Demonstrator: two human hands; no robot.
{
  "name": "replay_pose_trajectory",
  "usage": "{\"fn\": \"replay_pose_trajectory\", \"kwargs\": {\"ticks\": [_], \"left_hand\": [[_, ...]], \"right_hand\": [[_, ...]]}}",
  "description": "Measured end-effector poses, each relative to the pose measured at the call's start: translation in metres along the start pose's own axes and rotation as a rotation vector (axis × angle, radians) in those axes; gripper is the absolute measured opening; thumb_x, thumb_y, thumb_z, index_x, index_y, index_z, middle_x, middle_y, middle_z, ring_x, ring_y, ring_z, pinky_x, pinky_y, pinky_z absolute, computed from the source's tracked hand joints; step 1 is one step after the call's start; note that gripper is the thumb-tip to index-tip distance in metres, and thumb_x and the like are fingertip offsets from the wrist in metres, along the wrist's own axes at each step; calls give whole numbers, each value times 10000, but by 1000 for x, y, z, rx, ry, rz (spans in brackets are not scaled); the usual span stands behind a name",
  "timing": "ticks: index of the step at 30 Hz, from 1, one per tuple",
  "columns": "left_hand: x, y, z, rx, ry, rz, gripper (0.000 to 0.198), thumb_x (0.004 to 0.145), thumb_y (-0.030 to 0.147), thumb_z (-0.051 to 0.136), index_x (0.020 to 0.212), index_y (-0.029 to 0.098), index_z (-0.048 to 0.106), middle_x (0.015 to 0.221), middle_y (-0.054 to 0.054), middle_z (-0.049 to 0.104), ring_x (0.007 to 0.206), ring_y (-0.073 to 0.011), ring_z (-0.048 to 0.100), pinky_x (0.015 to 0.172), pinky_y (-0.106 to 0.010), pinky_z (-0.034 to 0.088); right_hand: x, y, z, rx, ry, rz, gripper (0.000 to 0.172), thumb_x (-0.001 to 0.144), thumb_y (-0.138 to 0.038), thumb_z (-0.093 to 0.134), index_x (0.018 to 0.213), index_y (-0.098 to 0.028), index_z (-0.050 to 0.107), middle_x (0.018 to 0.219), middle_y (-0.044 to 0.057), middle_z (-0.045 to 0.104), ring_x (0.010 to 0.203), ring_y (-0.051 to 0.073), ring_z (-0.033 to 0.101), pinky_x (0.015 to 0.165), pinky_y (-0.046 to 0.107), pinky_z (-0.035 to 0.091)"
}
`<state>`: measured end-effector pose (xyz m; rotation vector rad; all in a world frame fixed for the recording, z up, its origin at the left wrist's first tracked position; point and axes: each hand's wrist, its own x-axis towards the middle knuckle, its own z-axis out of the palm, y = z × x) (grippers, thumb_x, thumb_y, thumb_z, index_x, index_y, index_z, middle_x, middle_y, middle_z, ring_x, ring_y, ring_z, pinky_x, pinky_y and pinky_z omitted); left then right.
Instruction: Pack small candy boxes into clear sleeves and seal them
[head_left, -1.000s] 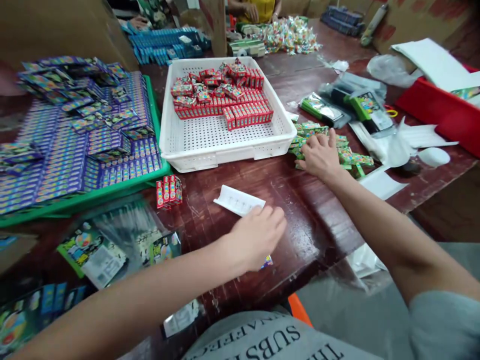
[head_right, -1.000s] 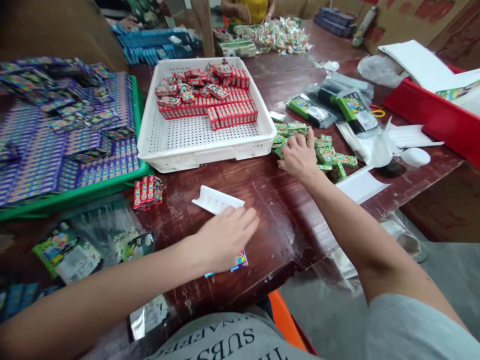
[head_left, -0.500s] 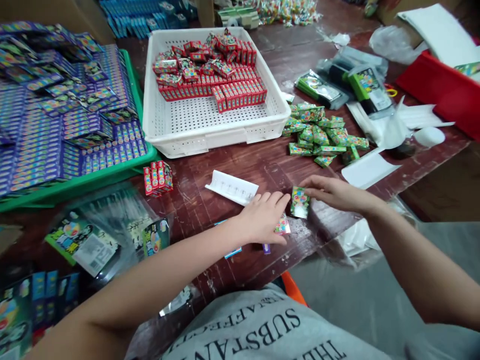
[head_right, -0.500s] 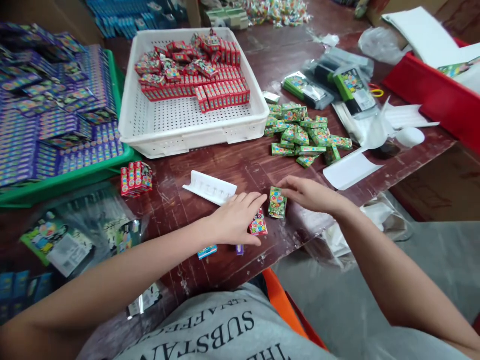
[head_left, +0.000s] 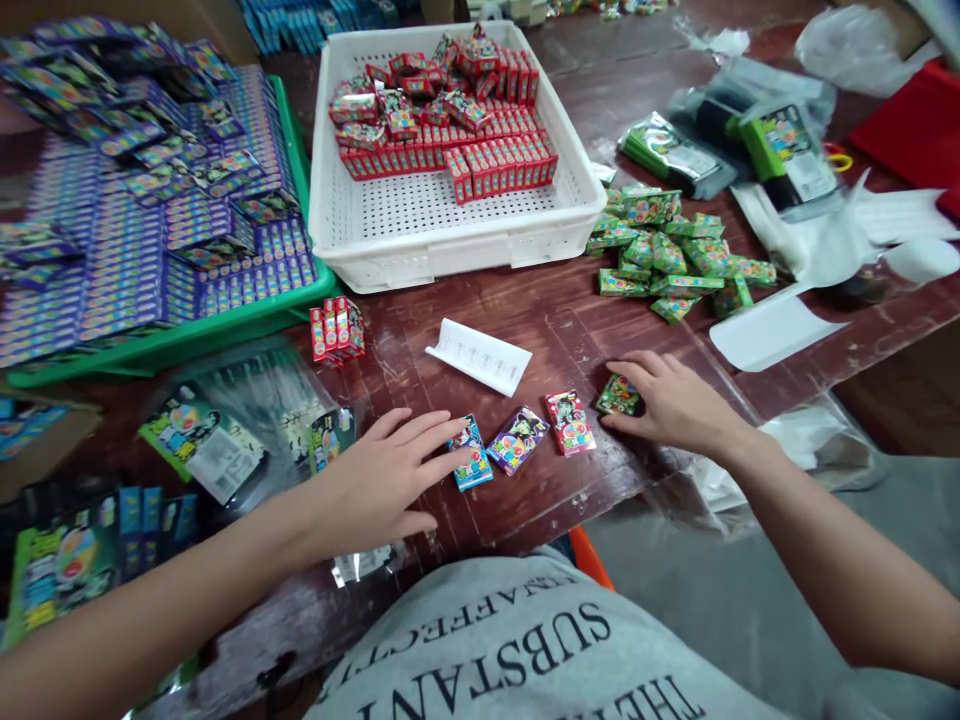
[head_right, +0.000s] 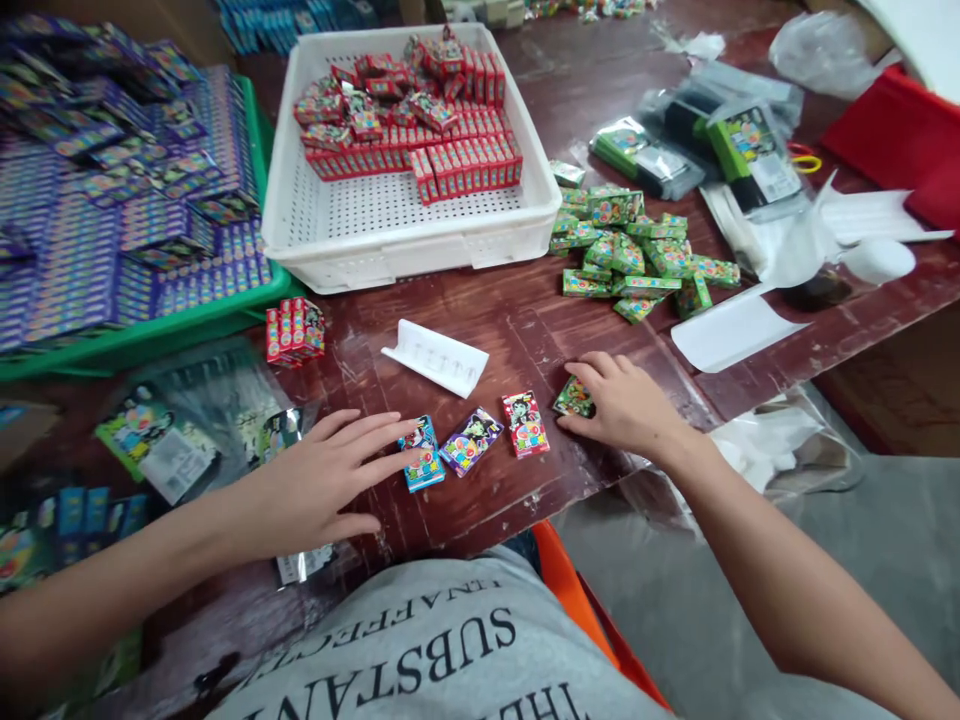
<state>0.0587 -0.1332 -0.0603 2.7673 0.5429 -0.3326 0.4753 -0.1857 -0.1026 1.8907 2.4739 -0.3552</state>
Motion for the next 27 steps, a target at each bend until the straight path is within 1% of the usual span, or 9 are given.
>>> {"fn": "replay_pose_trajectory", "kwargs": {"ticks": [4, 6, 8, 11, 13, 16, 19, 23, 27], "left_hand": [[-39, -9, -2, -12, -18, -76, 966, 747, 563, 792, 1575, 342, 347, 1666, -90, 315, 1509, -373, 331, 1242, -557, 132], [-58, -15, -1, -1, -31, -99, 1051, 688, 545, 822, 1588, 328, 325, 1666, -107, 310, 1506, -385, 338, 1255, -566, 88], [-72, -20, 3, 30, -45, -88, 1048, 696, 430, 810, 1601, 329, 291, 1671, -101, 294, 1515, -377, 324, 1261, -570, 49], [-79, -23, 12, 103, -52, -38, 917, 817, 134, 611, 1617, 352, 219, 1677, -40, 291, 1553, -288, 262, 1269, -540, 11], [-77, -23, 15, 126, -43, -24, 888, 851, 35, 503, 1619, 363, 199, 1668, -11, 318, 1561, -243, 245, 1272, -526, 8], [-71, -22, 16, 106, -13, -57, 837, 901, 189, 615, 1620, 321, 208, 1664, -54, 327, 1544, -275, 284, 1270, -533, 28], [-66, -21, 17, 79, -1, -57, 1021, 797, 406, 795, 1621, 272, 208, 1676, -110, 282, 1539, -329, 281, 1266, -549, 35], [-66, -19, 23, 80, -21, -9, 1075, 734, 431, 846, 1607, 275, 240, 1654, -122, 337, 1533, -334, 287, 1260, -555, 5], [-70, -13, 23, 72, -8, -45, 928, 850, 513, 708, 1594, 176, 268, 1573, -161, 458, 1464, -325, 390, 1256, -535, 36]], "right_hand": [[-3, -4, -1, -152, 0, 329, 765, 877, -784, 467, 1221, -114, 608, 1224, 239, 623, 981, 390, 682, 806, 499, 546], [-4, -10, 2, -168, -13, 536, 752, 951, -737, 332, 1192, -71, 586, 1062, 260, 668, 856, 401, 709, 688, 479, 529], [-5, -20, 7, -141, -55, 605, 687, 1019, -614, 225, 1207, -45, 559, 875, 241, 695, 782, 412, 720, 633, 461, 503], [-6, -38, 12, -104, -109, 516, 598, 1051, -483, 180, 1316, -52, 499, 722, 191, 696, 706, 397, 723, 604, 432, 480], [-8, -48, 11, -110, -90, 496, 605, 1043, -524, 233, 1396, -85, 454, 721, 172, 708, 688, 390, 716, 596, 422, 473], [-6, -67, 4, -121, 99, 443, 703, 986, -668, 352, 1420, -127, 466, 907, 193, 741, 829, 392, 708, 670, 444, 493], [2, -100, 4, -76, 234, 209, 805, 898, -776, 451, 1384, -138, 518, 1128, 210, 704, 1020, 391, 646, 826, 477, 487], [14, -143, 23, -35, 167, -7, 926, 824, -806, 545, 1447, -127, 465, 1225, 207, 657, 1123, 401, 568, 967, 526, 423], [20, -141, 34, -9, 89, -160, 825, 890, -596, 619, 1506, -101, 380, 1312, 188, 626, 1201, 370, 531, 1057, 527, 363]]}}
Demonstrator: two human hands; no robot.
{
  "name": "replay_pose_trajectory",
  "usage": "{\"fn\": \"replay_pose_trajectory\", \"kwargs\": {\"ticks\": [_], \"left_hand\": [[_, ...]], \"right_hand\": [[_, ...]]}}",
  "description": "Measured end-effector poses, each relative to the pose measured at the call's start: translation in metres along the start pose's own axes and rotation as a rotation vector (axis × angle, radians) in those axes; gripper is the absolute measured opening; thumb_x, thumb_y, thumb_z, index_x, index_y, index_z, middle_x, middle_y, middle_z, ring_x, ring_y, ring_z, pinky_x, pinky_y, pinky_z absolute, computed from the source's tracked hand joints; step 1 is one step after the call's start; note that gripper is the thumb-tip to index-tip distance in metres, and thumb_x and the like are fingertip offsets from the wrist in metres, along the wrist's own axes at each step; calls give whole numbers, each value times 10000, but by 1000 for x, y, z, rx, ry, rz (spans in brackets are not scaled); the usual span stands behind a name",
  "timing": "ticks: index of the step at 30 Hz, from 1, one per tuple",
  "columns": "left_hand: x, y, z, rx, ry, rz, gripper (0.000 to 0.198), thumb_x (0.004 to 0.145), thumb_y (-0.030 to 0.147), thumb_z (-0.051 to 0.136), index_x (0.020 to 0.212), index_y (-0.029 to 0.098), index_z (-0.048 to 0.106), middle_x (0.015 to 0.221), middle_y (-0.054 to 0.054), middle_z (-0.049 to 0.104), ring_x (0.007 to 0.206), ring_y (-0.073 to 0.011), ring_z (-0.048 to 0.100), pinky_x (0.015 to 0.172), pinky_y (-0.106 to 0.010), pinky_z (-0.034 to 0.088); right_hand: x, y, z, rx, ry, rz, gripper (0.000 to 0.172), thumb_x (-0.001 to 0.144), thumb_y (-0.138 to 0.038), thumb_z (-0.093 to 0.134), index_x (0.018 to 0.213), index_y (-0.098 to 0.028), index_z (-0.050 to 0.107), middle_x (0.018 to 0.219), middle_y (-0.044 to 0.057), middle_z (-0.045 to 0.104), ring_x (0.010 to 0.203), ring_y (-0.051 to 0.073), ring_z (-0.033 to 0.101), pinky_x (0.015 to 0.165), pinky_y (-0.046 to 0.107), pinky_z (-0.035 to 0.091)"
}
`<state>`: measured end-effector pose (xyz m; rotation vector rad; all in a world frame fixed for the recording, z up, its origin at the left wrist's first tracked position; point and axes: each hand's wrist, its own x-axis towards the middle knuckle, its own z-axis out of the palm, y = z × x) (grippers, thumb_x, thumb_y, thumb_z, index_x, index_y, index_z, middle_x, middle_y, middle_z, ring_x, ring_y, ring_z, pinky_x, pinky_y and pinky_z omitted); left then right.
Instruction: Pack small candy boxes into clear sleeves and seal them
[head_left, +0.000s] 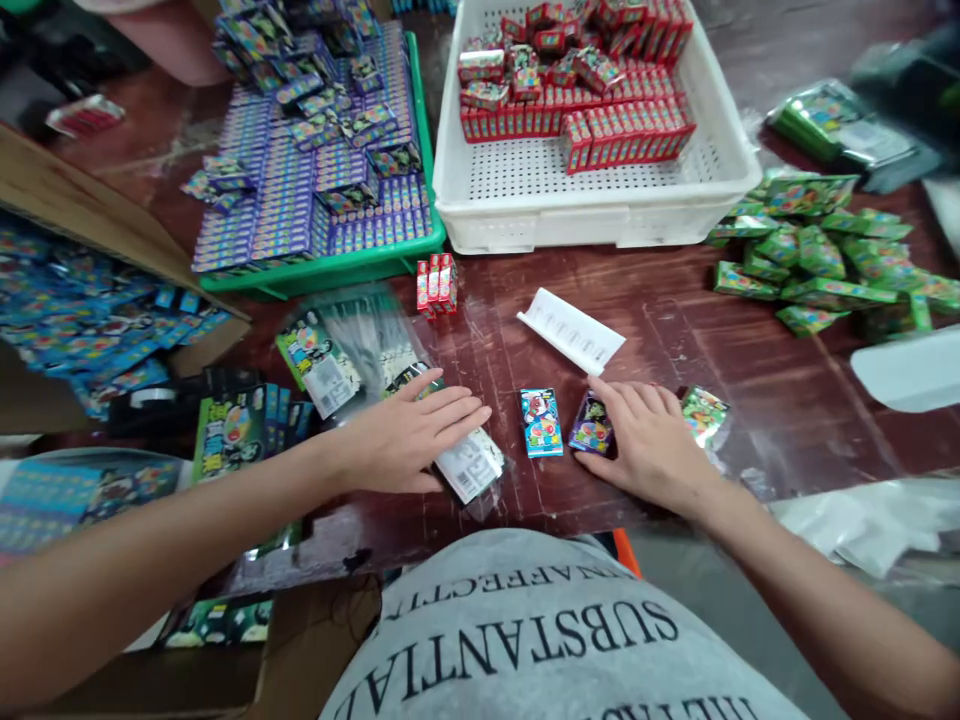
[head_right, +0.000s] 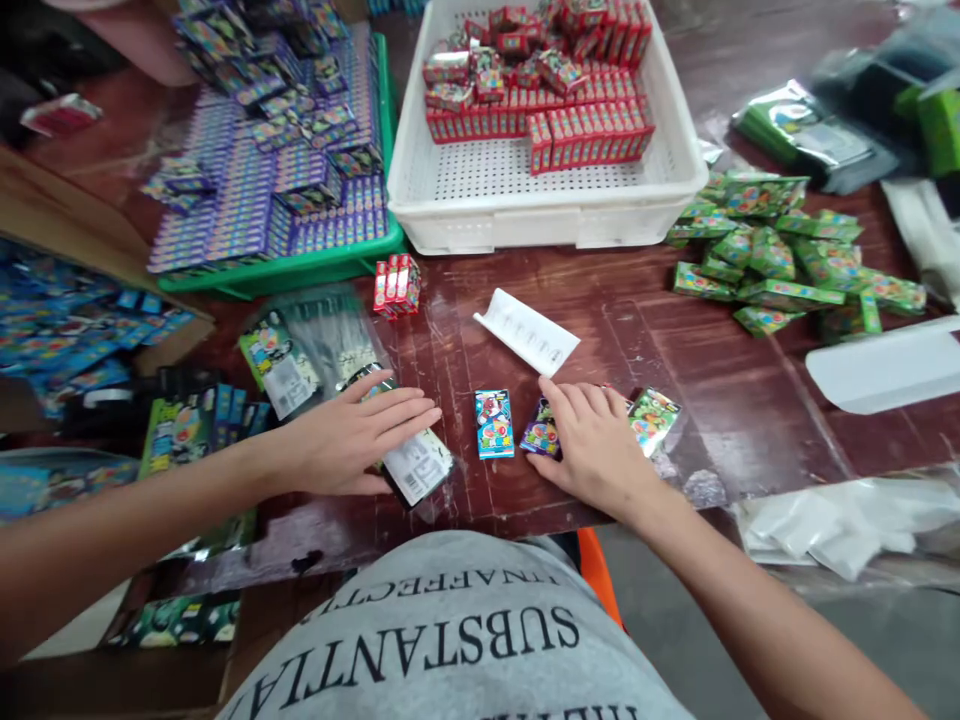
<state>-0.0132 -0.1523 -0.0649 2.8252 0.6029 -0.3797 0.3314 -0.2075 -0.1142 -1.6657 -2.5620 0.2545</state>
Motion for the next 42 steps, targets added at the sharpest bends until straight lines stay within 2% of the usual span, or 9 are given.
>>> {"fn": "replay_pose_trajectory", "kwargs": {"ticks": [6, 13, 19, 23, 27, 31, 34, 36, 42], "left_hand": [[5, 15, 21, 23, 56, -177, 991, 880, 730, 525, 1568, 57, 288, 1548, -234, 452, 1367, -397, 459, 1178, -508, 265], [5, 22, 66, 10, 157, -291, 1112, 850, 864, 395, 1609, 84, 164, 1670, -229, 229, 1544, -353, 237, 1243, -552, 119], [-4, 42, 56, -15, 272, -366, 1012, 914, 736, 493, 1624, 112, 134, 1510, -227, 504, 1376, -379, 469, 1164, -550, 253], [-15, 66, 45, 90, 415, -458, 809, 989, 531, 531, 1633, 209, 163, 1414, -173, 604, 1275, -365, 541, 1111, -549, 288], [-19, 71, 41, 92, 366, -458, 749, 1012, 504, 491, 1623, 191, 192, 1500, -164, 534, 1342, -365, 484, 1087, -550, 311], [-18, 65, 42, 55, 270, -474, 777, 1000, 496, 486, 1610, 116, 189, 1393, -207, 583, 1146, -367, 578, 941, -516, 419], [-18, 60, 46, -52, 219, -545, 971, 895, 587, 606, 1610, 101, 163, 1421, -217, 533, 1146, -375, 558, 927, -490, 449], [-18, 56, 49, -119, 207, -587, 1091, 797, 674, 678, 1600, 120, 190, 1438, -212, 508, 1191, -389, 528, 969, -496, 445], [-8, 50, 51, -232, 259, -550, 964, 832, 581, 683, 1568, 136, 247, 1436, -202, 523, 1282, -379, 497, 1062, -525, 383]], "right_hand": [[9, 5, -8, 71, 54, -177, 936, 853, -757, 580, 1536, -161, 350, 1522, 179, 494, 1389, 374, 414, 1142, 560, 309], [20, -33, 8, 76, 51, -280, 894, 897, -756, 498, 1548, -167, 328, 1650, 210, 304, 1514, 396, 269, 1221, 666, 158], [32, -58, -8, 360, 53, -258, 983, 850, -781, 553, 1575, -179, 275, 1541, 196, 476, 1422, 404, 410, 1185, 674, 266], [45, -78, -16, 587, 78, -139, 609, 939, -597, 590, 1394, -194, 556, 1245, 152, 681, 1173, 332, 588, 992, 521, 482], [55, -85, -14, 642, 26, -204, 229, 993, -433, 585, 1053, -264, 728, 957, 47, 745, 981, 251, 640, 961, 472, 444], [55, -66, -19, 578, -25, -285, 324, 1000, -474, 563, 1218, -261, 674, 1193, 72, 731, 1142, 264, 624, 1028, 494, 412], [51, -33, -25, 383, -47, -314, 849, 870, -678, 638, 1524, -193, 400, 1561, 180, 463, 1407, 362, 436, 1112, 572, 355], [47, -13, -25, 253, -83, -298, 1035, 794, -746, 669, 1573, -172, 301, 1588, 213, 410, 1426, 415, 393, 1116, 625, 329], [45, 2, -5, 380, -110, -369, 746, 849, -483, 694, 1484, -209, 413, 1431, 163, 560, 1308, 351, 508, 1091, 569, 370]]}}
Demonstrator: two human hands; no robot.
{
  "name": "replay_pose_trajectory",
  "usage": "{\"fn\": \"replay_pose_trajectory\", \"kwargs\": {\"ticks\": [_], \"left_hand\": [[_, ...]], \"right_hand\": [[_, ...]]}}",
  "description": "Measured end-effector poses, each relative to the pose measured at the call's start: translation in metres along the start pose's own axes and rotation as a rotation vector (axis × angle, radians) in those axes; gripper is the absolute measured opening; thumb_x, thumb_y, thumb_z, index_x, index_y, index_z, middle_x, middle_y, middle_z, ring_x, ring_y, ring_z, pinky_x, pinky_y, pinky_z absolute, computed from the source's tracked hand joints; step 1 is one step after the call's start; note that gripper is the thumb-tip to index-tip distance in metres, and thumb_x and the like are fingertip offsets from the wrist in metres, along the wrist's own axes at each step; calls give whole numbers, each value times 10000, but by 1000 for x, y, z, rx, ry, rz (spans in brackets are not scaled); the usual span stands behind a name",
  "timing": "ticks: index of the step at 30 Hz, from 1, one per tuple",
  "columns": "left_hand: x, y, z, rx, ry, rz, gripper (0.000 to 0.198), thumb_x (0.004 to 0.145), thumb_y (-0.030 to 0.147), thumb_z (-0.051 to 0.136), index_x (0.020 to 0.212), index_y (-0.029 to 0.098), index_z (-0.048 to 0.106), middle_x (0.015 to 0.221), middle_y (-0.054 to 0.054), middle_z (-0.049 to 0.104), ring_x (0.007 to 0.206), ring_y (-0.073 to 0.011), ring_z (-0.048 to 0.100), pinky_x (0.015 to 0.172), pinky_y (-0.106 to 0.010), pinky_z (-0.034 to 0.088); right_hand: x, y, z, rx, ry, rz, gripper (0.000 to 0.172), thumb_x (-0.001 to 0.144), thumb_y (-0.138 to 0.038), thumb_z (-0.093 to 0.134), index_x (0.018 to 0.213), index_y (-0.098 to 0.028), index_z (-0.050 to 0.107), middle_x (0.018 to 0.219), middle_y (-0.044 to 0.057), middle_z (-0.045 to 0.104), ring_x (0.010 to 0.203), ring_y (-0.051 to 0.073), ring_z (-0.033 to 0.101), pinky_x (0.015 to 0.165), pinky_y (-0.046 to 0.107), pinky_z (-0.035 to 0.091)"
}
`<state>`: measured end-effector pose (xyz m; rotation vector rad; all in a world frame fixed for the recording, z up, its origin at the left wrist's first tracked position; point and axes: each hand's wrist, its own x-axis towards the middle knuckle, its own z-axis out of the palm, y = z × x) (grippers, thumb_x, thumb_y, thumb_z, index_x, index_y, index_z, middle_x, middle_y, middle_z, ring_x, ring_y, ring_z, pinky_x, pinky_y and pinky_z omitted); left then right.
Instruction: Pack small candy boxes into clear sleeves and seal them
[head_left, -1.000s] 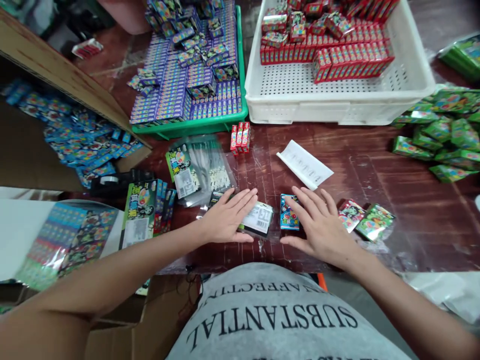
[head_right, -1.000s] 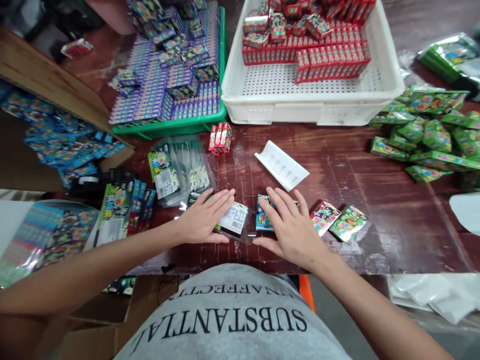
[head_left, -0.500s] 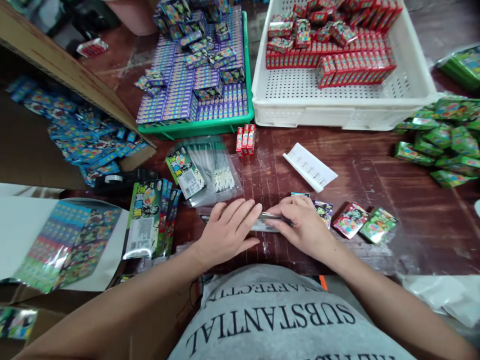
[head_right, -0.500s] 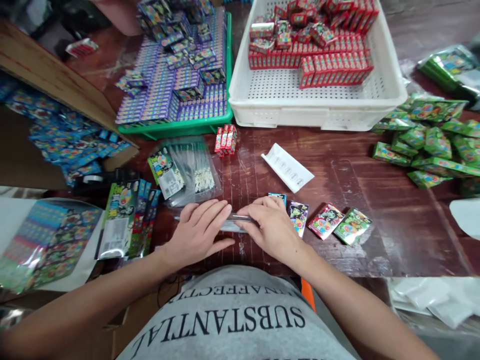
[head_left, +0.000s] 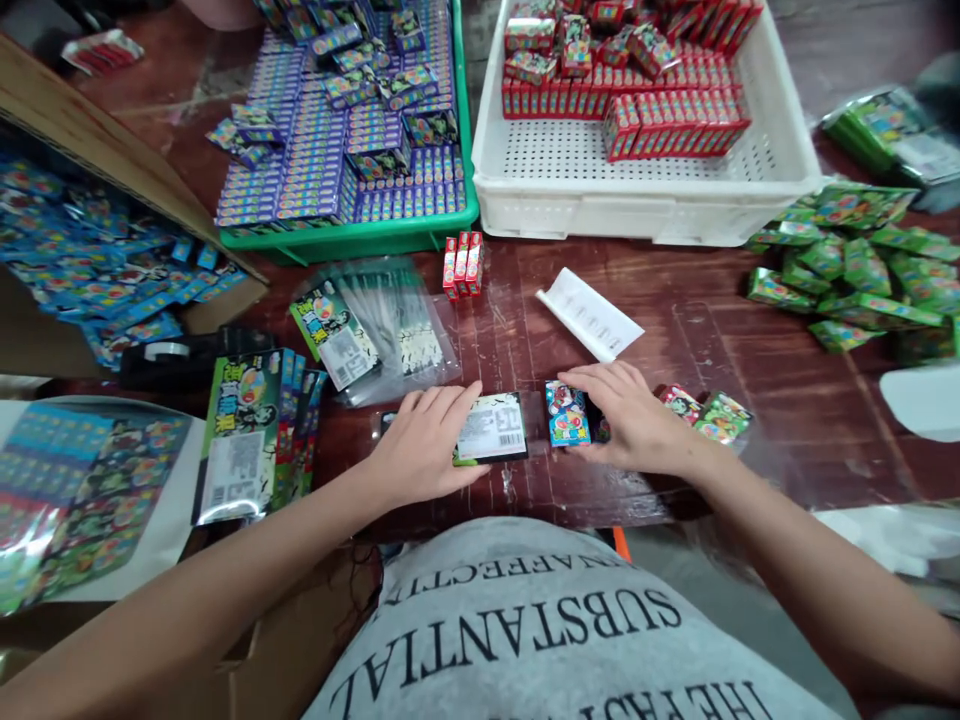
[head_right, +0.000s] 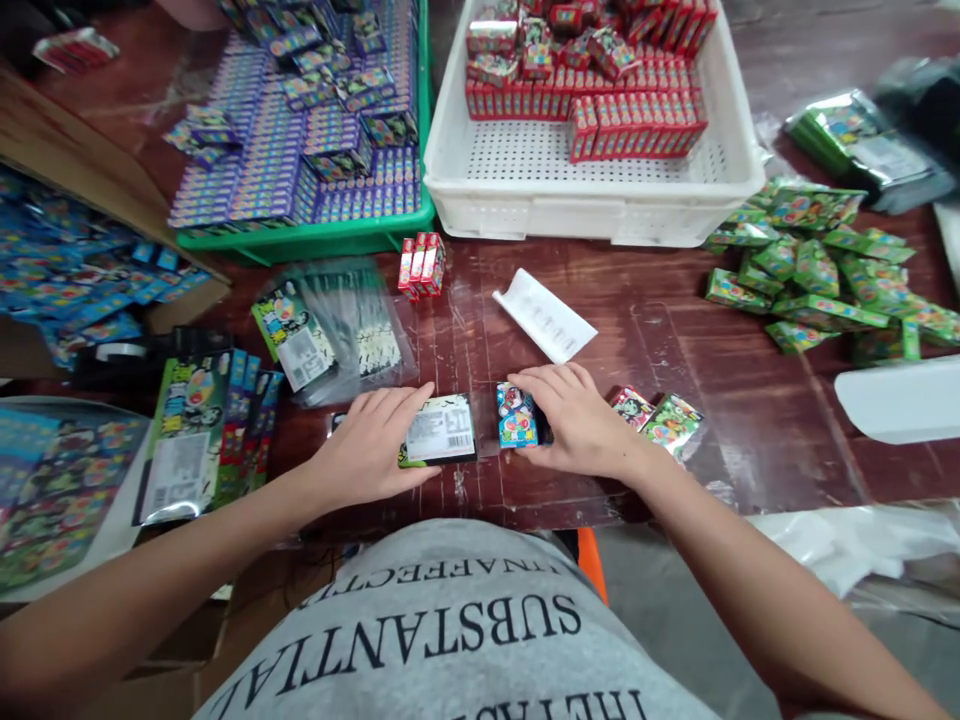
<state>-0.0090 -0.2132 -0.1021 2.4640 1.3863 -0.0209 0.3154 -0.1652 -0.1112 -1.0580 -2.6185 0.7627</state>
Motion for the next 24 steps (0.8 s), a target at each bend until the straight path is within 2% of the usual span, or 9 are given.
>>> {"fn": "replay_pose_trajectory", "kwargs": {"ticks": [4, 8, 12, 15, 17, 19, 21, 24], "left_hand": [[3, 1, -1, -92, 17, 8, 925, 815, 516, 716, 1557, 176, 280, 1450, -178, 531, 1312, -357, 503, 1076, -513, 381], [6, 0, -6, -139, 12, -20, 924, 796, 517, 739, 1543, 191, 304, 1462, -173, 524, 1315, -358, 506, 1070, -522, 397], [9, 5, -13, -196, -5, 62, 957, 774, 514, 766, 1542, 192, 294, 1453, -158, 524, 1308, -336, 502, 1101, -502, 396], [12, 13, -12, -197, 32, 72, 962, 781, 505, 769, 1549, 197, 277, 1439, -157, 525, 1308, -335, 497, 1111, -506, 397], [15, 18, -7, -185, 62, 54, 983, 782, 507, 773, 1558, 195, 257, 1438, -167, 520, 1307, -346, 498, 1112, -521, 400], [20, 22, 0, -176, 75, 48, 999, 782, 508, 777, 1566, 199, 241, 1446, -175, 513, 1306, -359, 500, 1108, -535, 401], [26, 25, 6, -167, 73, 57, 985, 790, 496, 776, 1567, 208, 244, 1455, -173, 505, 1310, -363, 496, 1102, -538, 403], [37, 28, 11, -153, 48, 93, 950, 791, 490, 777, 1548, 188, 290, 1419, -169, 516, 1283, -359, 498, 1095, -526, 407]], "right_hand": [[1, -5, -3, 205, -30, -105, 809, 780, -447, 761, 1484, -261, 407, 1416, 115, 571, 1323, 325, 497, 1128, 549, 349], [1, -10, -17, 268, -74, -145, 807, 785, -490, 774, 1480, -291, 417, 1426, 84, 575, 1324, 307, 490, 1131, 533, 360], [6, -12, -22, 156, -43, -113, 811, 794, -505, 779, 1495, -304, 423, 1451, 67, 585, 1310, 322, 493, 1132, 569, 342], [9, -12, -18, 4, -17, -82, 863, 805, -628, 741, 1530, -305, 400, 1467, 66, 590, 1311, 353, 491, 1164, 643, 242], [6, -13, -14, -81, 5, -81, 935, 808, -711, 687, 1566, -281, 349, 1493, 80, 569, 1328, 359, 483, 1179, 640, 207], [-1, -14, -10, -138, 28, -56, 1002, 813, -750, 640, 1598, -239, 284, 1556, 110, 501, 1353, 363, 465, 1162, 605, 252], [-12, -17, -5, -163, 70, 31, 1018, 824, -756, 613, 1609, -215, 257, 1586, 139, 456, 1352, 376, 463, 1102, 580, 325], [-31, -23, 3, -101, 94, 161, 996, 852, -726, 613, 1619, -226, 220, 1489, 142, 564, 1263, 377, 515, 1013, 546, 394]]}}
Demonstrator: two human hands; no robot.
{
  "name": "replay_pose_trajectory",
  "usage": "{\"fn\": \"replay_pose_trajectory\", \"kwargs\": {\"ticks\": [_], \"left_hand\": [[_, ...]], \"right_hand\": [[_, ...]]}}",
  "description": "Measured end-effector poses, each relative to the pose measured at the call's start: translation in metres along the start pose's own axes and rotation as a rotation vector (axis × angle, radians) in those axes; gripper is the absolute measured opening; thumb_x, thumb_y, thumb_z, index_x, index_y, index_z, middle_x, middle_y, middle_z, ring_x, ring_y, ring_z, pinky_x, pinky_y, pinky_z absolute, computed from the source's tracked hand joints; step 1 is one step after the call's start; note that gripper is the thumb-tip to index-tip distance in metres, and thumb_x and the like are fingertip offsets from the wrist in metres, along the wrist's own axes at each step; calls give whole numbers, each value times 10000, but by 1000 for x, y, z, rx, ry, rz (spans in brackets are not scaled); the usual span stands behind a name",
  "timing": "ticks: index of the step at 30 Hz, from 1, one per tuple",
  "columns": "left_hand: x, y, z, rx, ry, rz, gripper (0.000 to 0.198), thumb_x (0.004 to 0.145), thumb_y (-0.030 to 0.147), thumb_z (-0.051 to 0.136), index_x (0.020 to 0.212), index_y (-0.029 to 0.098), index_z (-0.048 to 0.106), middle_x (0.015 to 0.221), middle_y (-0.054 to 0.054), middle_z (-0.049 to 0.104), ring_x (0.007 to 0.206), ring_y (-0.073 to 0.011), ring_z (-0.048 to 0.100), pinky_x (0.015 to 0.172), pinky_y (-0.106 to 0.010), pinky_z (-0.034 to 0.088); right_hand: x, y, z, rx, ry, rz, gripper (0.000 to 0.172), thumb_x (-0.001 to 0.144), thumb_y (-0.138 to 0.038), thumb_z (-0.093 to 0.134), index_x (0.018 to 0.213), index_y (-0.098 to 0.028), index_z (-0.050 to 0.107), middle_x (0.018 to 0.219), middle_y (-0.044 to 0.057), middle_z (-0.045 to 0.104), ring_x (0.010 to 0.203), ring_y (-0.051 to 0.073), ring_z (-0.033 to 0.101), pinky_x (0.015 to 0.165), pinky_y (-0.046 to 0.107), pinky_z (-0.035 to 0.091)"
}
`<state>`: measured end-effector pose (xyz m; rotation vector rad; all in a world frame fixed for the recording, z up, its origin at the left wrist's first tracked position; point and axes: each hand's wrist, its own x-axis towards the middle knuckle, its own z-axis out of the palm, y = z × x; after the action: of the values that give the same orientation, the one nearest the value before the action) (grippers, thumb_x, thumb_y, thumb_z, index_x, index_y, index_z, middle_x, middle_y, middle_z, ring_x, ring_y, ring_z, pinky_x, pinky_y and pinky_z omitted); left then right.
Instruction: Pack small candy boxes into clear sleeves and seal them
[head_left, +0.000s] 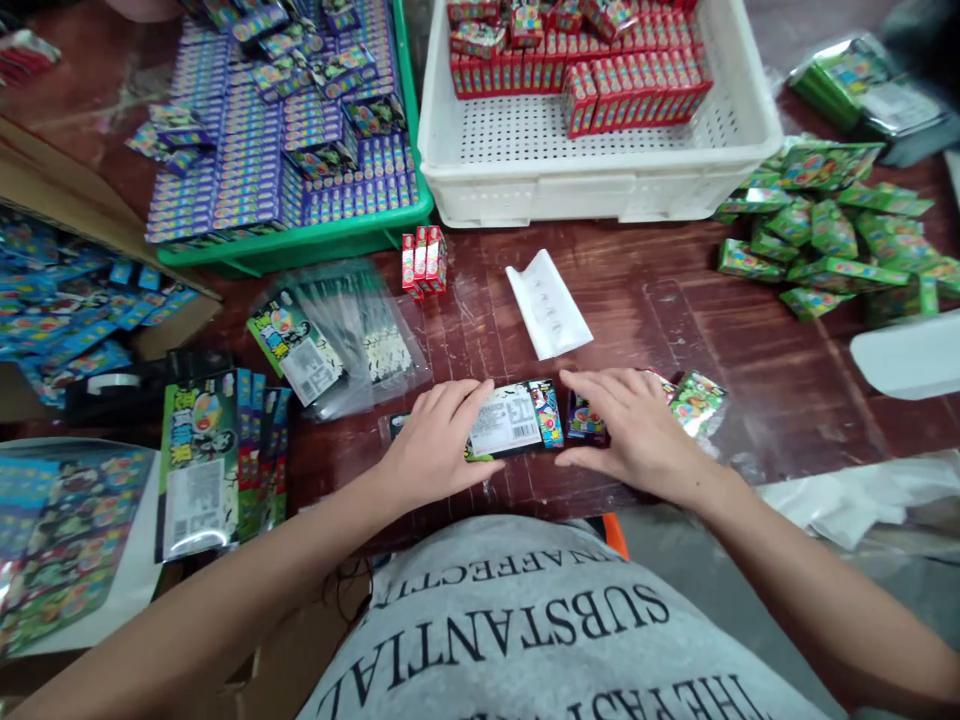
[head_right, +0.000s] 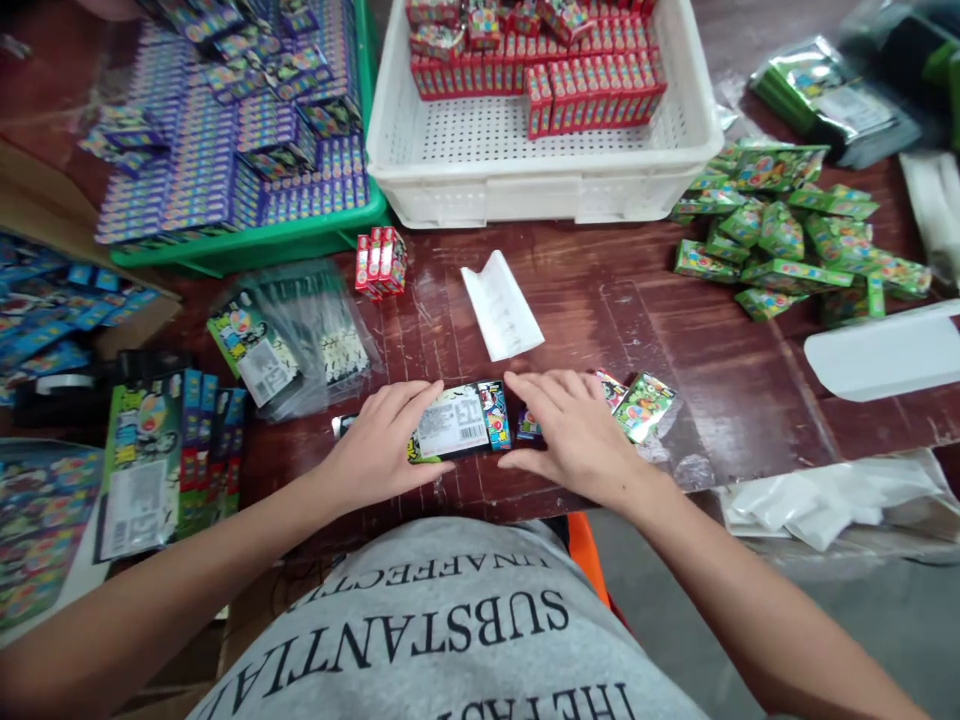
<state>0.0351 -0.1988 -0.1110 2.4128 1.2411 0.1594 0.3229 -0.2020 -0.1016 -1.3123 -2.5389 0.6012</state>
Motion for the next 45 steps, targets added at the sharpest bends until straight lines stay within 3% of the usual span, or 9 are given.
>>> {"fn": "replay_pose_trajectory", "kwargs": {"ticks": [5, 9, 14, 20, 30, 35, 39, 42, 45], "left_hand": [[15, 0, -1, 48, -57, 50, 953, 777, 526, 781, 1528, 149, 330, 1394, -178, 523, 1252, -364, 493, 1066, -521, 400], [20, 0, -6, 79, -102, 79, 965, 773, 540, 779, 1536, 171, 318, 1413, -173, 525, 1265, -369, 497, 1046, -529, 381], [20, -3, -10, 62, -124, 89, 972, 785, 546, 775, 1551, 195, 291, 1455, -167, 514, 1300, -353, 487, 1072, -504, 356], [20, -4, -14, -19, -151, 103, 951, 772, 524, 787, 1541, 218, 319, 1472, -148, 509, 1307, -340, 488, 1078, -494, 363], [28, 5, -11, -85, -100, 160, 964, 748, 480, 821, 1546, 227, 342, 1461, -148, 509, 1302, -346, 490, 1092, -489, 363], [34, 13, 2, -26, -64, 142, 976, 745, 472, 821, 1543, 203, 329, 1421, -155, 532, 1272, -351, 508, 1042, -493, 380], [39, 15, 9, 32, -65, 114, 972, 744, 469, 819, 1539, 195, 330, 1427, -165, 532, 1270, -363, 508, 1023, -499, 371], [43, 15, 7, 68, -89, 124, 961, 748, 487, 814, 1530, 187, 342, 1429, -168, 536, 1269, -361, 509, 1017, -500, 362], [47, 13, 2, 80, -115, 147, 955, 753, 511, 811, 1522, 179, 351, 1432, -164, 539, 1276, -354, 507, 1027, -503, 350]], "right_hand": [[-23, 11, -1, 78, 3, 66, 1173, 840, -691, 665, 1639, -203, -42, 1522, 142, 536, 1317, 381, 458, 1049, 552, 365], [-26, 37, -14, -70, 0, 47, 985, 853, -601, 688, 1612, -216, 192, 1554, 166, 484, 1337, 411, 444, 1065, 596, 314], [-16, 46, -29, 124, -75, -98, 709, 815, -478, 744, 1426, -246, 469, 1376, 111, 612, 1277, 341, 507, 1077, 540, 361], [-11, 46, -22, 407, -114, -157, 754, 804, -456, 787, 1439, -258, 431, 1426, 116, 528, 1334, 290, 490, 1103, 478, 426], [-12, 51, -4, 443, -2, -157, 790, 808, -533, 790, 1448, -269, 409, 1396, 135, 532, 1357, 314, 484, 1110, 523, 471], [-18, 41, -1, 221, 19, -135, 1064, 800, -607, 761, 1613, -285, 156, 1517, 158, 480, 1450, 366, 406, 1240, 646, 234], [-49, 49, 0, -28, 248, 175, 1248, 703, -775, 726, 1640, -270, 74, 1666, 180, 273, 1510, 484, 242, 1204, 763, 56], [-70, 65, 3, -71, 279, 282, 1036, 812, -670, 710, 1624, -284, 195, 1632, 162, 355, 1478, 472, 309, 1176, 761, 195], [-74, 80, 4, 56, 166, 51, 852, 878, -508, 715, 1593, -304, 298, 1509, 127, 522, 1385, 365, 468, 1169, 636, 351]]}}
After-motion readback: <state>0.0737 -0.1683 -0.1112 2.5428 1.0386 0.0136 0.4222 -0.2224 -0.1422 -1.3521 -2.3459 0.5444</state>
